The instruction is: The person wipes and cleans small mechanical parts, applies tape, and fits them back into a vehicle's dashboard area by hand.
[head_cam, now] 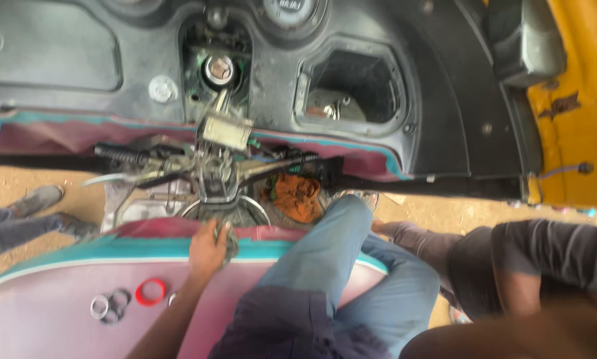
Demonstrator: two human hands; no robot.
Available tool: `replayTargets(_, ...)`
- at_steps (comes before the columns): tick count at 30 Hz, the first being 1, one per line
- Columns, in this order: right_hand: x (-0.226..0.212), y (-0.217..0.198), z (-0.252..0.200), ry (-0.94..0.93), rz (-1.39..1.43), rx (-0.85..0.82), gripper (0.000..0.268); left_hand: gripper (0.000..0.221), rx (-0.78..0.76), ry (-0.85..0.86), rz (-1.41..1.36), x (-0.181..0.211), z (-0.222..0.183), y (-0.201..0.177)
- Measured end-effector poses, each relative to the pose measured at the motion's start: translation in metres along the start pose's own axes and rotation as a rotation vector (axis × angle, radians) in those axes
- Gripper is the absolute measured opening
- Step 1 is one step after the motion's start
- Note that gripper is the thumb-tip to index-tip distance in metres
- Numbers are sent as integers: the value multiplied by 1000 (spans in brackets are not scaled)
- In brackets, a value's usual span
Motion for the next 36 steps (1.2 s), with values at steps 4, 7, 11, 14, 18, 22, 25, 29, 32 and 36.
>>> replayTargets(4, 22, -9, 101, 24, -224, 45, 33, 23, 151, 212, -12, 11, -15, 1)
replayTargets(7, 137, 15, 191, 222, -430, -148, 41, 20, 149, 215, 70, 14, -11, 1)
replayTargets(11, 237, 42, 262, 264, -762, -442, 55, 19, 118, 185, 138, 18, -8, 0)
replayTargets(14, 247, 65, 271, 426, -967, -667, 65, 17, 110, 233, 143, 20, -10, -2)
replayTargets(18, 240, 72, 265, 398, -1146, -707, 43, 16, 110, 217, 175, 23, -5, 1)
replayTargets(22, 256, 64, 256, 329, -1239, -748, 36, 16, 93, 212, 192, 22, -6, 0)
replayTargets(25, 246, 56, 253, 378, -1123, -679, 43, 15, 82, 199, 198, 24, -7, -1)
replayTargets(29, 191, 44, 248, 280, -802, -469, 39, 16, 84, 202, 200, 26, -3, -1)
replayTargets(32, 155, 18, 235, 284, -692, -296, 36, 15, 67, 196, 199, 25, -5, -1)
replayTargets(36, 141, -10, 216, 252, -588, -164, 32, 18, 63, 213, 212, 24, -2, 0)
Point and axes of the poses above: each hand's wrist, its own z-axis towards the middle knuckle, its own y-axis out of the palm, x = y × z, the point moved 4 cm from there along z, towards the middle knuckle, and after that the axes turned 10 degrees about z, right-handed, at the moved point
